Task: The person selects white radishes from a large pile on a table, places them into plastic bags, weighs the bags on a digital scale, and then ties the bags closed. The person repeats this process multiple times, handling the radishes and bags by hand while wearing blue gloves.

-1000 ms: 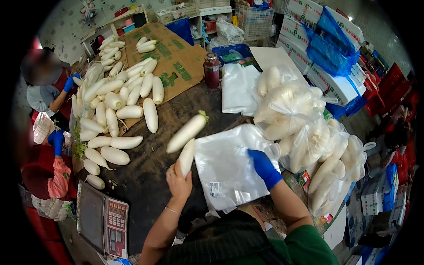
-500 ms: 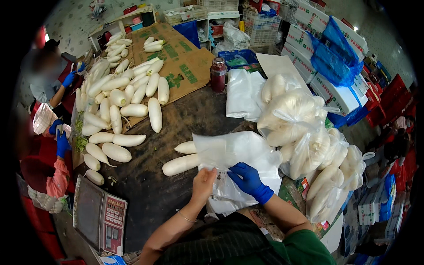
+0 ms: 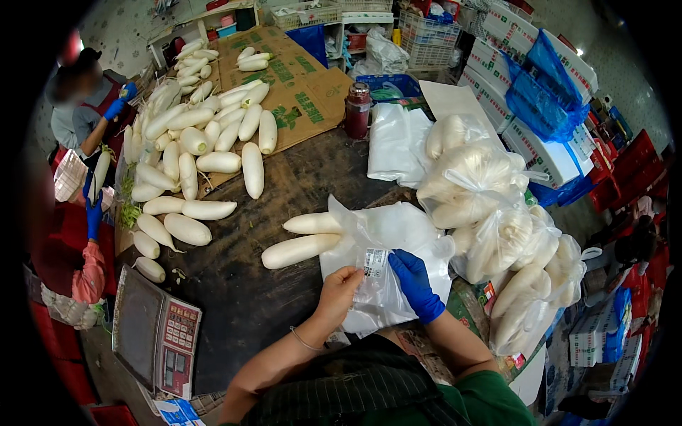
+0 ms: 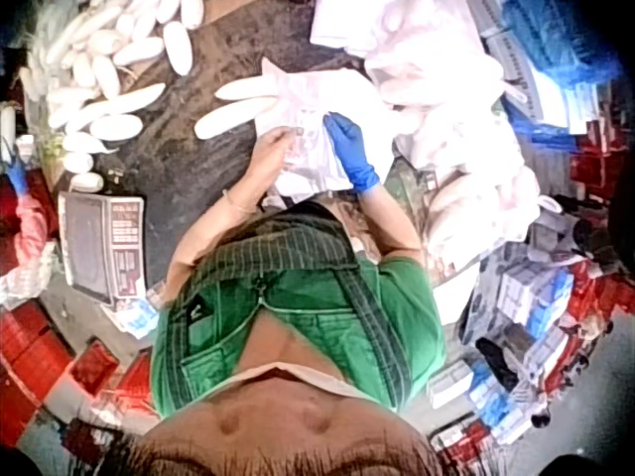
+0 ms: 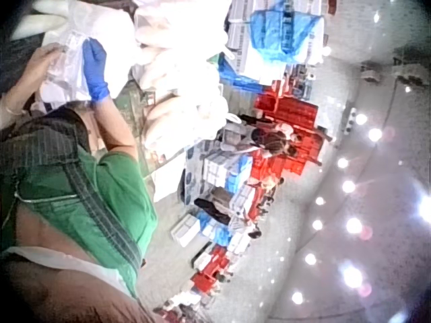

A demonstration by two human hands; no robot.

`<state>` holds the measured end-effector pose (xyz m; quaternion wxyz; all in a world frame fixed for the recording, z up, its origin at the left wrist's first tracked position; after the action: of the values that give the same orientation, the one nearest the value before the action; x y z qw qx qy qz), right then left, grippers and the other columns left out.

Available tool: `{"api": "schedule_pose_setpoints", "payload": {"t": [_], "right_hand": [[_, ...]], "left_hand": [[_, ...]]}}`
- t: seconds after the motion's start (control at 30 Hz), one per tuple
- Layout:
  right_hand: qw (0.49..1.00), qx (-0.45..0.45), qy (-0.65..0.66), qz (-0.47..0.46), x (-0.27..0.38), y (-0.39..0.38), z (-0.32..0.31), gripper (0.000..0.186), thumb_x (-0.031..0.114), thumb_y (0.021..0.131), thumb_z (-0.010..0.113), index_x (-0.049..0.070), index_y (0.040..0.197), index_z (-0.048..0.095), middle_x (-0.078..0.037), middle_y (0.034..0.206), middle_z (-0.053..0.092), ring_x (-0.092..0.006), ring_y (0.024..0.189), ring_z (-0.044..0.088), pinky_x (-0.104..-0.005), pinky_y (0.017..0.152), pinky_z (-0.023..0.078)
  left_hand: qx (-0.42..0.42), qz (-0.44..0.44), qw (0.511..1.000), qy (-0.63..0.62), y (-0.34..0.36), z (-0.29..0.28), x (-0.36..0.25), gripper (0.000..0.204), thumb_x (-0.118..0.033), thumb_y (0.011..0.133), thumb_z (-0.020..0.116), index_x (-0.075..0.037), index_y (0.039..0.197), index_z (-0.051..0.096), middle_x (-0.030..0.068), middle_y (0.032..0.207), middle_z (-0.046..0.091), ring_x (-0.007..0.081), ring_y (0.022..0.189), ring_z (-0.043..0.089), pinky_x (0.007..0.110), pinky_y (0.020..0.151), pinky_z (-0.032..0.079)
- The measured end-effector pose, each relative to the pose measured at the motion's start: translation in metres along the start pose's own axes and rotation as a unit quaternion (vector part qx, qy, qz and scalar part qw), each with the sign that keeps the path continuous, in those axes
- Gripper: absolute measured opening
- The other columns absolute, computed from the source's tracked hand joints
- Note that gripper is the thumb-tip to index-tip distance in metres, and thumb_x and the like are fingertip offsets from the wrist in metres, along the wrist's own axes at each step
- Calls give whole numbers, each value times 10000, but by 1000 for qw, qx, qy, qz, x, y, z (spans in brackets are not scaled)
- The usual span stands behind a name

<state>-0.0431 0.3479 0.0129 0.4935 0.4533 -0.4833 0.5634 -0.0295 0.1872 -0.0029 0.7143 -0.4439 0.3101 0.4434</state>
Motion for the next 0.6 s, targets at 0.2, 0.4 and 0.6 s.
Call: {"api": "schedule_pose_setpoints", "payload": {"t": [0.2,0.4,0.6], "right_hand": [[862,-25,-420,-283,81,-23,28,541,197,748,693,61,1224,475,-126,1232,479,-224,1053,505,-335,865,420],[860,65,-433,-263,56,-16,27,195,135,740,650,125,934,635,-81,828,590,-261,767,567,-343,661,471],[864,112,-399,-285,62,-12,29,157,98,771,626,80,927,631,-94,856,606,-272,764,579,-328,682,473]], "left_hand": [[-23,34,998,56,1,-6,-5,136,-115,864,570,-2,797,605,-18,681,553,40,599,454,192,539,362],[-94,105,978,152,2,-6,-19,175,-130,886,533,-6,772,581,-18,646,525,35,578,425,196,519,346],[-124,258,916,282,-1,-8,-28,222,-183,893,530,12,793,564,19,567,510,59,512,431,245,465,358]]}}
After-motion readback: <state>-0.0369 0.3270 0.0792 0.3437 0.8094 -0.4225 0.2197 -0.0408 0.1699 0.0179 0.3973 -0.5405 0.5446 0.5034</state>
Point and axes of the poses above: each hand's wrist, its own y-axis towards the middle knuckle, its own z-axis out of the palm, x = y × z, the point moved 6 cm from there along y, towards the middle knuckle
